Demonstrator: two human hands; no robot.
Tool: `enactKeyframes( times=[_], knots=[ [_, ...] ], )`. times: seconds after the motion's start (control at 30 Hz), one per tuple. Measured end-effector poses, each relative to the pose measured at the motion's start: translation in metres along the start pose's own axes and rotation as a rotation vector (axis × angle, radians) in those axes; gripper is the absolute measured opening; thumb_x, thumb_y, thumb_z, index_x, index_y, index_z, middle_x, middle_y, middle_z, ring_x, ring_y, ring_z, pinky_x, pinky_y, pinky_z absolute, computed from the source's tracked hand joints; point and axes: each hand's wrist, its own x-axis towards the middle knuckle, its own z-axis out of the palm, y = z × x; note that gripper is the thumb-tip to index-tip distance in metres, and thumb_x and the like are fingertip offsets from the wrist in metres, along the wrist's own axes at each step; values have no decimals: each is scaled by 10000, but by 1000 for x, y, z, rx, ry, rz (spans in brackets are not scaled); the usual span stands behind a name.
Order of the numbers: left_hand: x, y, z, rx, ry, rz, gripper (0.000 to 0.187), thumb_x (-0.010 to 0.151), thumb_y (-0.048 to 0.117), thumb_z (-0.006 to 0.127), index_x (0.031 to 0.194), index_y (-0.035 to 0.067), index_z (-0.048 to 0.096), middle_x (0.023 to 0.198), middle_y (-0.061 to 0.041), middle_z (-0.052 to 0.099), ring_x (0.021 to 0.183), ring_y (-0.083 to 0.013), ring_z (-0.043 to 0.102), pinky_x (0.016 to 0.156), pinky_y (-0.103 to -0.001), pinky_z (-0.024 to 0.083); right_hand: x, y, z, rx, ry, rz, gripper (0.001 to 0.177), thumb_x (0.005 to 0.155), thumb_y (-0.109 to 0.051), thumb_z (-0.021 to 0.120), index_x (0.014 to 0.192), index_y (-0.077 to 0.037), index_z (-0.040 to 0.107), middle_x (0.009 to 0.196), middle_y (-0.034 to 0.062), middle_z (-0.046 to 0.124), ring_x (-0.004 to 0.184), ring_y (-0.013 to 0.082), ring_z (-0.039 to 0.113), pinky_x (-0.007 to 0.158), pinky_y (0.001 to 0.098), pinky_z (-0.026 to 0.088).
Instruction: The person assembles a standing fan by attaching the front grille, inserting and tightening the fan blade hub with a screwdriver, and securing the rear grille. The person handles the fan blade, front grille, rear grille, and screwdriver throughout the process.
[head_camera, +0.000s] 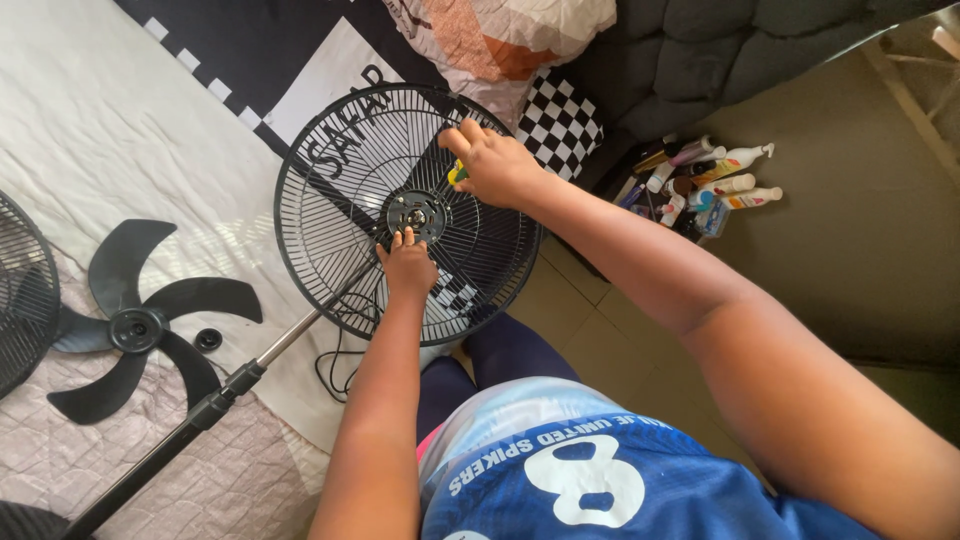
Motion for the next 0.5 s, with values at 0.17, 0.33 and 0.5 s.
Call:
enactKeyframes(
  times=[0.17,0.33,0.5],
  knots=[
    [0,1,-3,0,-50,-23,502,879,93,561,1374,144,626,1652,-76,297,1537,-249,234,1236,-586,102,3,9,2,-48,-19,126,604,957,-540,739,1231,-76,467,1078,129,624,944,310,708,739,421,576],
    [-4,1,-2,-18,-4,-12,494,875,67,557,1357,127,651,1650,-92,326,1546,-255,242,1243,-599,87,2,15,8,172,-22,-41,334,943,-305,737,1139,-134,528,1168,70,570,965,283,697,791,423,566],
    [-2,0,-3,4,-1,-8,479,857,95,577,1328,116,664,1636,-92,344,1532,-258,262,1226,-623,85,-2,8,9,169,135,-205,384,855,-270,796,1099,-120,541,1152,116,551,1045,310,647,798,431,551]
  ],
)
